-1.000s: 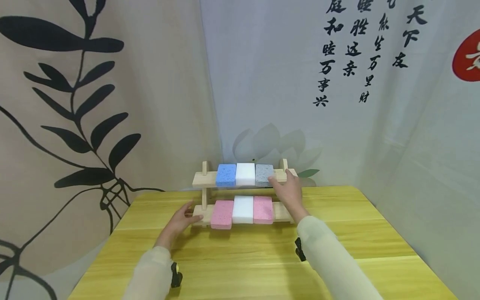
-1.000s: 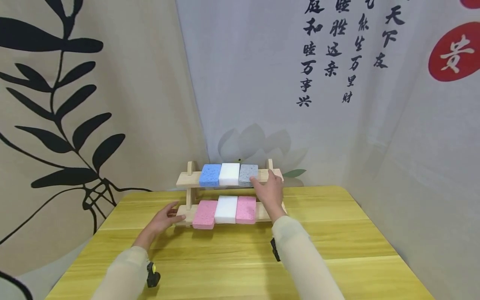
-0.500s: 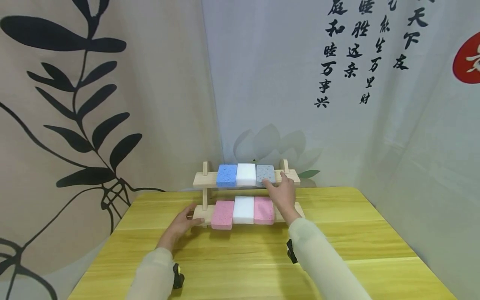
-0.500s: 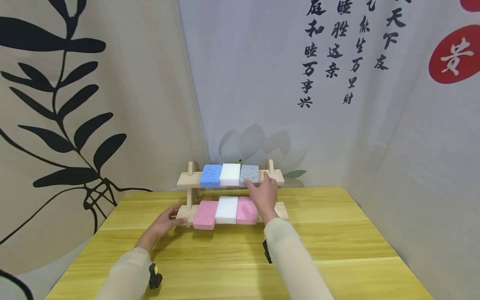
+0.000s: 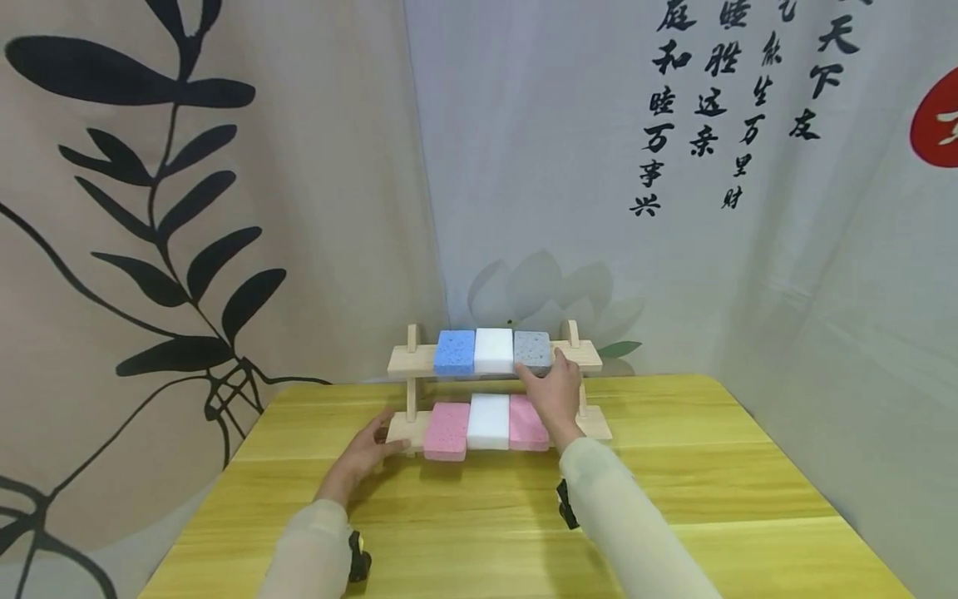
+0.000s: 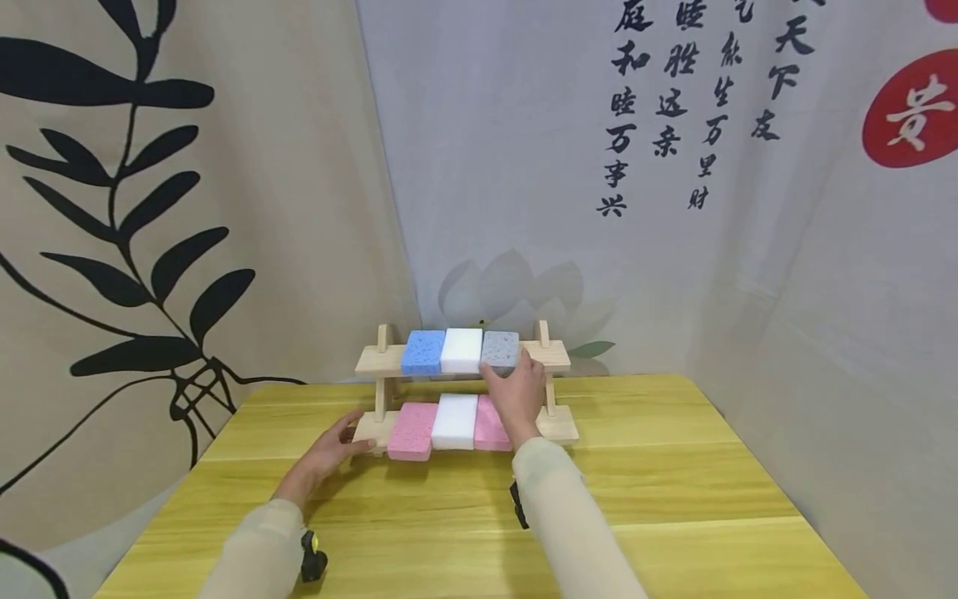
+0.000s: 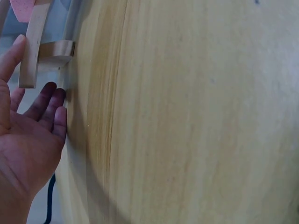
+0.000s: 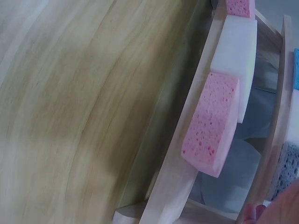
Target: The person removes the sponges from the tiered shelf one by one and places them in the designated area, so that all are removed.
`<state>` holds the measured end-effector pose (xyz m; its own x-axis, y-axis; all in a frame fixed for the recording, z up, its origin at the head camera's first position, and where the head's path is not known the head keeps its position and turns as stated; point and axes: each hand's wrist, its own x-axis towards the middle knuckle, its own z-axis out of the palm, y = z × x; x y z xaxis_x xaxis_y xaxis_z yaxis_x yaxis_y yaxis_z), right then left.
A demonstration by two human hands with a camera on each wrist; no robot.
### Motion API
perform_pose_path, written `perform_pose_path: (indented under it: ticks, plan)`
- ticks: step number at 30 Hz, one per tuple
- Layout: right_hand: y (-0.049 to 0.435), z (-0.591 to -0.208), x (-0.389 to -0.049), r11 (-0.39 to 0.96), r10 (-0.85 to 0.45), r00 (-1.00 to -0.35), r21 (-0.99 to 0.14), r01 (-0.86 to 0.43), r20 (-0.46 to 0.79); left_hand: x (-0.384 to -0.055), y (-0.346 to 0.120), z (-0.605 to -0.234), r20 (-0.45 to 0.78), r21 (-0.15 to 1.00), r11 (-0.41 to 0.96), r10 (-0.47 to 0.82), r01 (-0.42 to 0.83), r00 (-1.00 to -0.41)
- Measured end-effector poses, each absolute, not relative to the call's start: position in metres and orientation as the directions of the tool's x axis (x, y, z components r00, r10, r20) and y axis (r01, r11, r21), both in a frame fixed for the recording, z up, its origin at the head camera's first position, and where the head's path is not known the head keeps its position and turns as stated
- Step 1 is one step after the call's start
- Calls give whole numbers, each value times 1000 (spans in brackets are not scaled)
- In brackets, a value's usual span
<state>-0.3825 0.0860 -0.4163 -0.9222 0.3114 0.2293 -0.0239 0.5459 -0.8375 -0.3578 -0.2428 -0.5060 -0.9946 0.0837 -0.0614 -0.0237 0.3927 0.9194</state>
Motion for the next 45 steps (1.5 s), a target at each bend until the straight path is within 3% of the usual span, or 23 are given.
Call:
perform_pose_path:
  ticks: [28, 45]
  plan:
    - [98, -429, -385, 543, 398, -887, -839, 23, 233, -355, -223, -509, -65, 929, 369, 87, -29, -994]
    - [107, -426, -380, 504, 350, -899, -862, -55, 262, -355, -243, -506, -85, 922, 385, 92, -43, -992]
